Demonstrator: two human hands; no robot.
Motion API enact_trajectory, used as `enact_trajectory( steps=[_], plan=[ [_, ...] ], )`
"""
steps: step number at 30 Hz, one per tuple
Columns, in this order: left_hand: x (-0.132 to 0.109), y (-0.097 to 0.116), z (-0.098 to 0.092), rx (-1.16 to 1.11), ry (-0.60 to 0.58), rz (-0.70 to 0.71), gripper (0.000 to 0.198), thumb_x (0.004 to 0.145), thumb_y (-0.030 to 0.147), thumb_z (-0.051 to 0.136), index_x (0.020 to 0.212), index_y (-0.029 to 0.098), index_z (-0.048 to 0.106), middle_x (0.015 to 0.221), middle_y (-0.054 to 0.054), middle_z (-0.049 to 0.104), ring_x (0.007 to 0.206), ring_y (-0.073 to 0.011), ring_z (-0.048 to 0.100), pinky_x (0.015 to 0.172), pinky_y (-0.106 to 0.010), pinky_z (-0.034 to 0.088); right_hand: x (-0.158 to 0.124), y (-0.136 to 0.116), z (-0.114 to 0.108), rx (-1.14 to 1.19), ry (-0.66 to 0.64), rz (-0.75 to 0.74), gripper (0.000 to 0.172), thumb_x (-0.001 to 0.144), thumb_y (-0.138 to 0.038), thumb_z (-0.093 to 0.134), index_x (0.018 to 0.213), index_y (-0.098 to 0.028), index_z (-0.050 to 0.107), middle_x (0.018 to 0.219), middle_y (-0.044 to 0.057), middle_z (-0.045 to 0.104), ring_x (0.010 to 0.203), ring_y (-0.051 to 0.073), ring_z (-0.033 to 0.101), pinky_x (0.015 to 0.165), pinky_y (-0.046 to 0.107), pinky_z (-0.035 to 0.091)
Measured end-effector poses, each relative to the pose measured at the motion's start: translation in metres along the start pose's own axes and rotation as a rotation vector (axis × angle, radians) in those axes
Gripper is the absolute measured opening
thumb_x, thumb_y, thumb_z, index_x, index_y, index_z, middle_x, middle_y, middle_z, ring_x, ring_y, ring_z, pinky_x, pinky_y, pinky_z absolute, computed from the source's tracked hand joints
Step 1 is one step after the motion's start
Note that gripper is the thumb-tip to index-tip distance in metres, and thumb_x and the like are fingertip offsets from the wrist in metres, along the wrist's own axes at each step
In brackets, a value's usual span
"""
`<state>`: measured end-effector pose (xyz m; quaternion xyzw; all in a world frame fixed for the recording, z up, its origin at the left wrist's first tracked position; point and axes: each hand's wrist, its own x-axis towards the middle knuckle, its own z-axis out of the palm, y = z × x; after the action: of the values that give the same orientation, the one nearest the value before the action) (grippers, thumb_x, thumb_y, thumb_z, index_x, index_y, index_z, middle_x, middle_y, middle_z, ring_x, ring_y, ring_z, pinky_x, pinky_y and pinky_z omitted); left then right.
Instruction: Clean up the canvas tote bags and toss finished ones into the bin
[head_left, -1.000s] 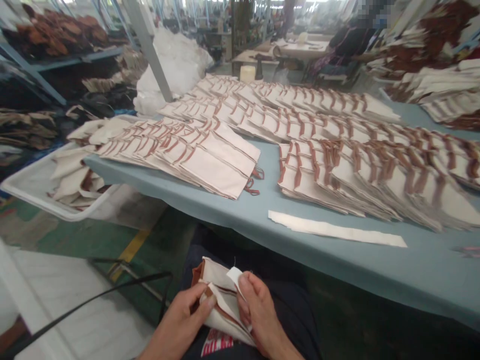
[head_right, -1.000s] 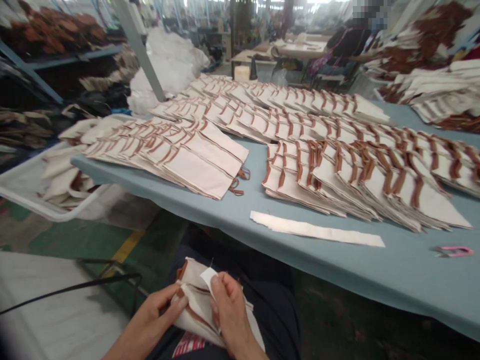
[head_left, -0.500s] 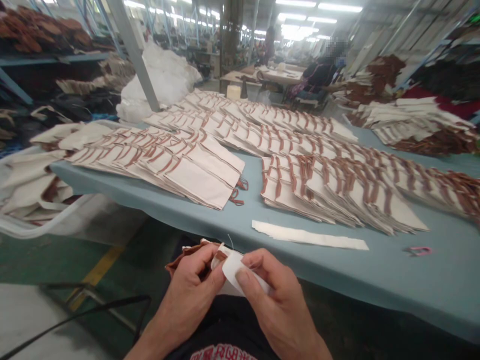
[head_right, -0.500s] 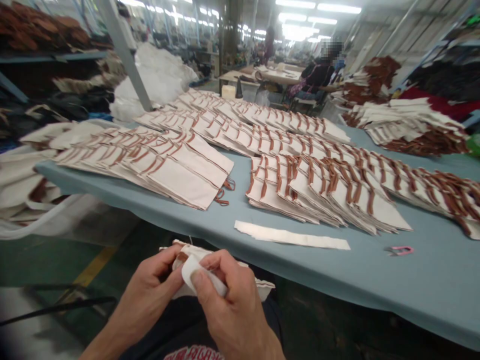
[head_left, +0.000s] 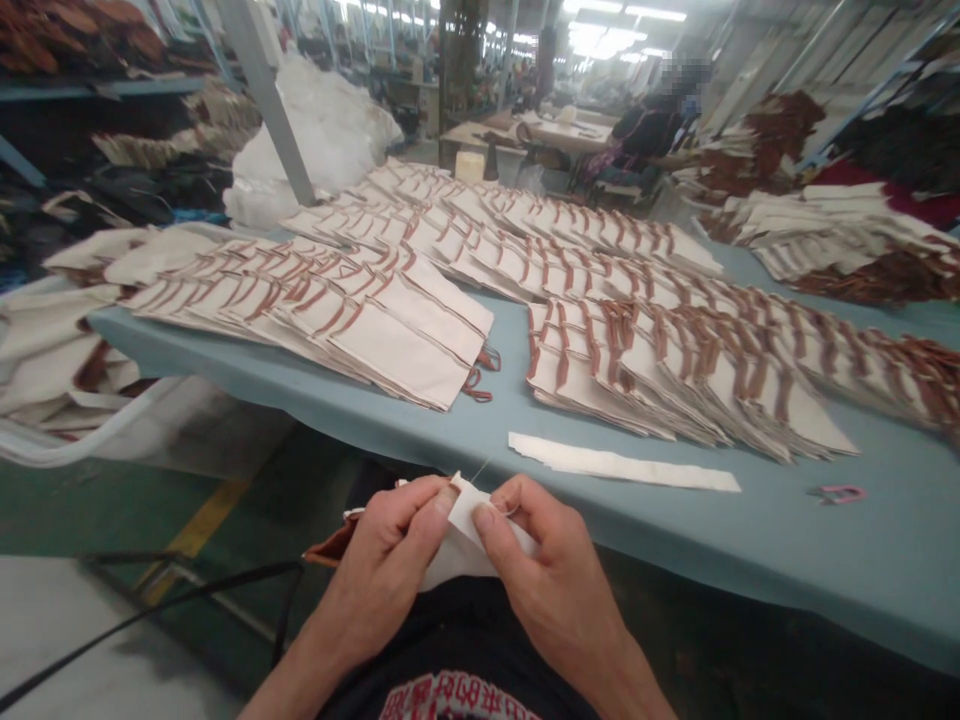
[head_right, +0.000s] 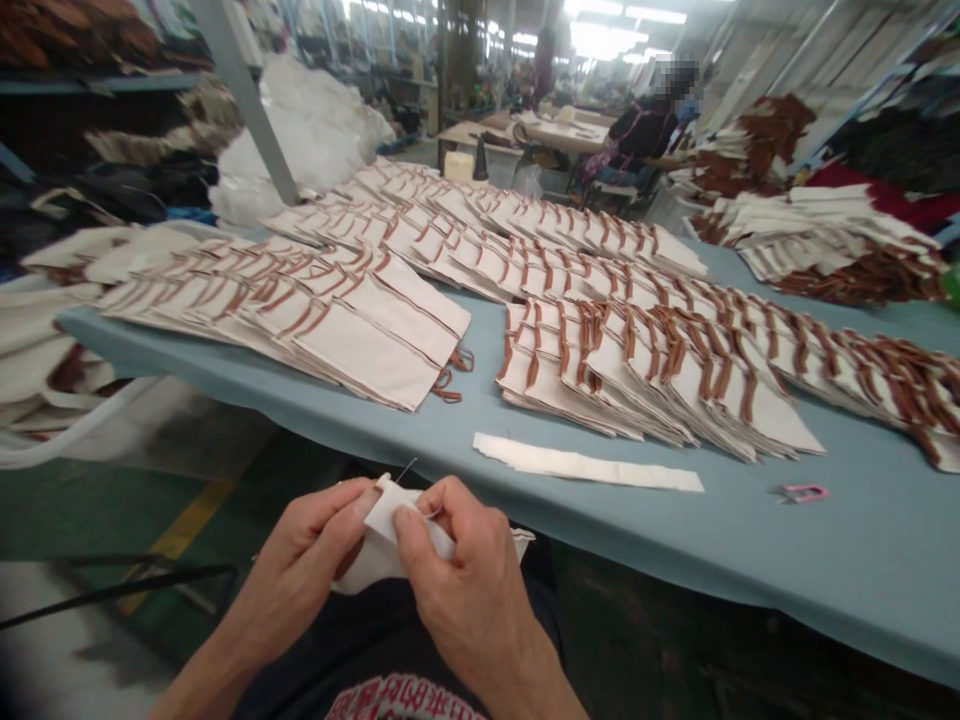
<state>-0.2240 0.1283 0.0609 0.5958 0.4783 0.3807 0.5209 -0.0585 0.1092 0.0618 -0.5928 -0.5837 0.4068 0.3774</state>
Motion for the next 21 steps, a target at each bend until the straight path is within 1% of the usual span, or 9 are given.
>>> enact_trajectory(
  steps=[3,7,9,11,13,17,19,21],
  plan=[
    [-0.001,-0.007,0.0,-0.027,-0.012,-0.033,0.044,0.102,0.043,0.049,0.064,0.02,0.048,0.057,0.005,0.036,0.05,-0.0106,0.031,0.044,-0.023,0.026,0.001,0.0,0.001,-0.003,0.001,0.012,0.028,0.092,-0.042,0.057,0.071,-0.023,0.052,0.054,-0.006,0.052,0.046,0.011,0.047,0.046,0.022,0.033],
    [-0.001,-0.021,0.001,-0.092,0.014,-0.084,0.044,0.101,0.047,0.051,0.067,0.02,0.049,0.06,0.004,0.039,0.053,-0.0108,0.034,0.046,-0.022,0.029,0.002,0.001,0.003,-0.007,-0.021,0.045,0.029,0.091,-0.043,0.056,0.071,-0.023,0.051,0.053,-0.006,0.049,0.045,0.011,0.045,0.045,0.023,0.031],
    [0.0,-0.026,0.002,-0.161,0.031,-0.13,0.049,0.101,0.054,0.051,0.067,0.018,0.054,0.062,0.002,0.046,0.057,-0.0119,0.04,0.049,-0.021,0.034,0.001,0.002,0.004,0.001,-0.046,0.082,0.03,0.09,-0.045,0.055,0.071,-0.023,0.05,0.054,-0.005,0.049,0.046,0.011,0.045,0.046,0.023,0.031],
    [0.002,-0.03,0.002,-0.217,0.033,-0.17,0.058,0.1,0.063,0.048,0.071,0.016,0.064,0.067,-0.001,0.058,0.062,-0.0144,0.05,0.053,-0.022,0.041,0.0,0.003,0.005,0.008,-0.06,0.114,0.031,0.09,-0.047,0.054,0.071,-0.023,0.05,0.054,-0.005,0.05,0.048,0.012,0.046,0.046,0.023,0.031],
    [0.003,-0.033,0.003,-0.26,0.034,-0.189,0.067,0.098,0.072,0.046,0.079,0.014,0.074,0.072,-0.005,0.067,0.066,-0.0171,0.057,0.056,-0.023,0.045,-0.001,0.004,0.007,0.012,-0.057,0.127,0.032,0.09,-0.049,0.054,0.072,-0.023,0.05,0.056,-0.004,0.052,0.05,0.012,0.046,0.048,0.023,0.032],
    [0.0,-0.042,0.005,-0.341,0.058,-0.18,0.08,0.094,0.083,0.041,0.087,0.013,0.08,0.073,-0.007,0.071,0.067,-0.0186,0.06,0.057,-0.024,0.047,-0.001,0.008,0.012,0.041,-0.039,0.125,0.032,0.092,-0.048,0.053,0.073,-0.022,0.051,0.06,-0.003,0.055,0.053,0.012,0.048,0.05,0.023,0.034],
    [-0.002,-0.047,0.005,-0.335,0.072,-0.162,0.084,0.095,0.083,0.036,0.09,0.013,0.081,0.077,-0.008,0.073,0.066,-0.0186,0.06,0.056,-0.025,0.047,-0.001,0.009,0.015,0.055,-0.035,0.13,0.032,0.092,-0.048,0.053,0.073,-0.023,0.051,0.061,-0.003,0.055,0.055,0.012,0.048,0.051,0.023,0.035],
    [-0.003,-0.05,0.005,-0.306,0.08,-0.143,0.083,0.097,0.081,0.034,0.092,0.013,0.081,0.08,-0.009,0.074,0.066,-0.0188,0.061,0.056,-0.026,0.047,-0.001,0.01,0.016,0.065,-0.037,0.143,0.032,0.092,-0.048,0.053,0.073,-0.023,0.05,0.062,-0.003,0.055,0.055,0.013,0.048,0.051,0.023,0.035]
  ],
)
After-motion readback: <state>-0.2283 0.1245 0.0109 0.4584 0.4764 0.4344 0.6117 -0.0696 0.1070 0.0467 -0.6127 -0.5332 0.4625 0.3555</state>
